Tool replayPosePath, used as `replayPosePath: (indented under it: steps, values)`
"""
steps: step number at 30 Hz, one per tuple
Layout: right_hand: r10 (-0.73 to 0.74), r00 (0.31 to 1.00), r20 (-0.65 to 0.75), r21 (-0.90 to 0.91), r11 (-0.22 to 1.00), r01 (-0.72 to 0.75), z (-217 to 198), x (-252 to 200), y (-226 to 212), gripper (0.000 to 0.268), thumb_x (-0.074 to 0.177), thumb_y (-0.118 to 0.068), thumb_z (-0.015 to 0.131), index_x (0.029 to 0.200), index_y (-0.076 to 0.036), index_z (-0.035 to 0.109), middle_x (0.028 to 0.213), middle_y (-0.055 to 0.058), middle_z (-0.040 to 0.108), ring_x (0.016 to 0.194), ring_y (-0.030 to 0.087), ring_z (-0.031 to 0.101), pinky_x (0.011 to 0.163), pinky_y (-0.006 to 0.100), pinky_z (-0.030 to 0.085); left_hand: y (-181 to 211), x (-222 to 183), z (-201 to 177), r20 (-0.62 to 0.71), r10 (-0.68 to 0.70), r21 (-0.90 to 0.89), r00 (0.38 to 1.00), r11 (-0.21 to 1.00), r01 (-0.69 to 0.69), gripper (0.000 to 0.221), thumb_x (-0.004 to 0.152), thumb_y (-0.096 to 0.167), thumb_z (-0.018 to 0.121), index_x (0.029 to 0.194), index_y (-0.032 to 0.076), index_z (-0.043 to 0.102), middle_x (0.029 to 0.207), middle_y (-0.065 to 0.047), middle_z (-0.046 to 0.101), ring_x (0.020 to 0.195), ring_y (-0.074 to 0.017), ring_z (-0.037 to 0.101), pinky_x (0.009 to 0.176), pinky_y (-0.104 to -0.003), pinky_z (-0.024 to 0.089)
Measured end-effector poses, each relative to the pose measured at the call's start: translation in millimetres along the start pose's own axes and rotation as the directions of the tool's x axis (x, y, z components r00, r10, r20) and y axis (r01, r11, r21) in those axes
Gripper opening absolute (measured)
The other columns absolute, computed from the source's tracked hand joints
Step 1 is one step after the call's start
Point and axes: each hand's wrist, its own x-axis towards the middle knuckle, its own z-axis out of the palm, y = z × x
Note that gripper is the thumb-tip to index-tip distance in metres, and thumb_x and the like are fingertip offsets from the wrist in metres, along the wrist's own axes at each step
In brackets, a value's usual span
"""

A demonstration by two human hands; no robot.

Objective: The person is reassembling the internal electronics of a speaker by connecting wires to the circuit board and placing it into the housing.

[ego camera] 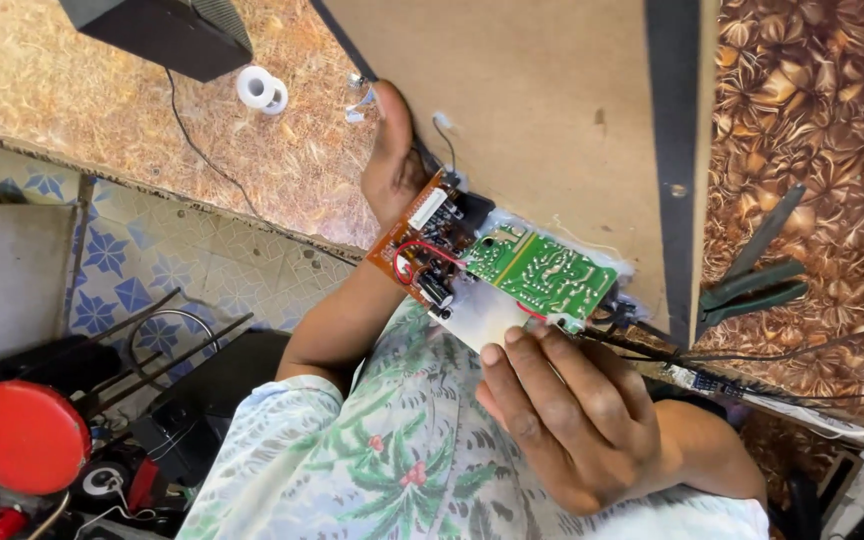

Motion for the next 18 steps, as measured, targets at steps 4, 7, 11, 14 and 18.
replayPosePath:
  steps: [4,7,11,14,18]
  values:
    - [-0.004,0.984,0.176,0.032,0.999,-0.002,-4.5,1.5,-0.2,0.031,0.108,-0.03,0.068,0.124,-0.004,0.072,0.121,0.013,0.077,0.112,0.025,0.072,0.087,0.039,0.058,-0.5,8.8,8.3,0.049,-0.237,-0.327,0.97,0.914,0.24,0.056,0.113,0.024,0.062,0.151,-0.014,0.046,0.158,-0.02,0.052,0.152,-0.0329,0.048,0.138,-0.049,0.039]
    - [-0.054,0.976,0.213,-0.005,0.998,0.057,-3.9,8.4,0.5,0.031,0.109,-0.029,0.066,0.127,-0.003,0.069,0.124,0.014,0.077,0.115,0.027,0.073,0.09,0.037,0.056,7.9,12.6,19.0,0.095,-0.275,-0.325,0.957,0.9,0.291,0.051,0.114,0.024,0.064,0.147,-0.013,0.053,0.153,-0.02,0.057,0.147,-0.0311,0.054,0.133,-0.048,0.045]
    - [-0.078,0.965,0.252,-0.008,0.997,0.083,-4.2,16.5,1.9,0.028,0.113,-0.023,0.053,0.131,-0.005,0.065,0.127,0.016,0.076,0.118,0.028,0.074,0.098,0.036,0.052,27.0,24.2,32.0,0.333,-0.37,-0.448,0.867,0.748,0.491,0.047,0.118,0.029,0.059,0.135,-0.014,0.062,0.137,-0.021,0.069,0.131,-0.03,0.065,0.12,-0.047,0.052]
    - [-0.023,0.95,0.31,-0.038,0.999,0.037,-11.4,17.3,1.1,0.029,0.113,-0.02,0.048,0.132,-0.004,0.062,0.131,0.018,0.076,0.12,0.029,0.074,0.101,0.039,0.05,43.1,31.3,51.0,0.367,-0.493,-0.509,0.789,0.603,0.614,0.044,0.114,0.03,0.065,0.127,-0.011,0.067,0.124,-0.021,0.073,0.118,-0.0302,0.07,0.107,-0.045,0.057]
    - [0.101,0.929,0.355,0.002,0.994,-0.109,-17.4,17.8,5.9,0.031,0.11,-0.017,0.05,0.132,0.0,0.062,0.134,0.02,0.075,0.121,0.027,0.075,0.1,0.038,0.048,43.5,38.9,56.9,0.425,-0.482,-0.381,0.766,0.672,0.635,0.047,0.109,0.037,0.06,0.113,-0.008,0.073,0.108,-0.016,0.077,0.1,-0.0241,0.075,0.089,-0.038,0.062]
